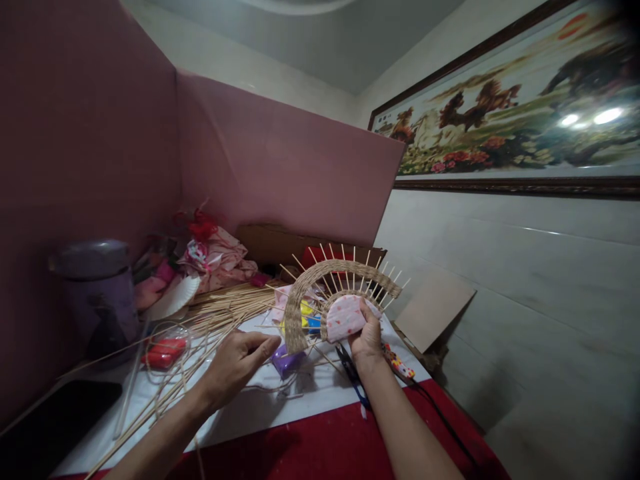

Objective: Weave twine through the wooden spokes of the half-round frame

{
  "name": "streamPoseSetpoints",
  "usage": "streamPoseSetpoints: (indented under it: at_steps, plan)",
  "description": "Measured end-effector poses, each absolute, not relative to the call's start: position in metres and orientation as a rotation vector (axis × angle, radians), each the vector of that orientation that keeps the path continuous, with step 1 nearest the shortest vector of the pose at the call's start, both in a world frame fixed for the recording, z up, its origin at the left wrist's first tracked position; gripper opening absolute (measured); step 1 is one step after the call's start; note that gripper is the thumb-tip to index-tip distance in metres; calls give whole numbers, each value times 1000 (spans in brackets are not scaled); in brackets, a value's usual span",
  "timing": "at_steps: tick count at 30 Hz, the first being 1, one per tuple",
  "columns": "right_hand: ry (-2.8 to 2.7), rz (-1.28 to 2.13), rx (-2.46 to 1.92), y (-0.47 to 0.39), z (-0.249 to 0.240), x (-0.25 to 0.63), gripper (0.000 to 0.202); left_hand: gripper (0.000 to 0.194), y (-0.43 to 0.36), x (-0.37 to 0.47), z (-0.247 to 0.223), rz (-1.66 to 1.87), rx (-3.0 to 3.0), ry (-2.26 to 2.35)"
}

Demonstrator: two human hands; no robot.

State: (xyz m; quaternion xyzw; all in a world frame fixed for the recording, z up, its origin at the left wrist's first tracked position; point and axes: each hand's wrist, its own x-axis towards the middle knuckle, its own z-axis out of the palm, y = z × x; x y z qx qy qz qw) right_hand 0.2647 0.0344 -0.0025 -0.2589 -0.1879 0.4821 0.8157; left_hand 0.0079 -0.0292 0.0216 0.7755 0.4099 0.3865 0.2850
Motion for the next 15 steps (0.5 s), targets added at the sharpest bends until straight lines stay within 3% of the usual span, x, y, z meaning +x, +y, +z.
streamPoseSetpoints:
  at_steps: [15]
  plan:
    - [-283,1024,-549,31,4,261,23,37,-25,8,10,937,2161,1116]
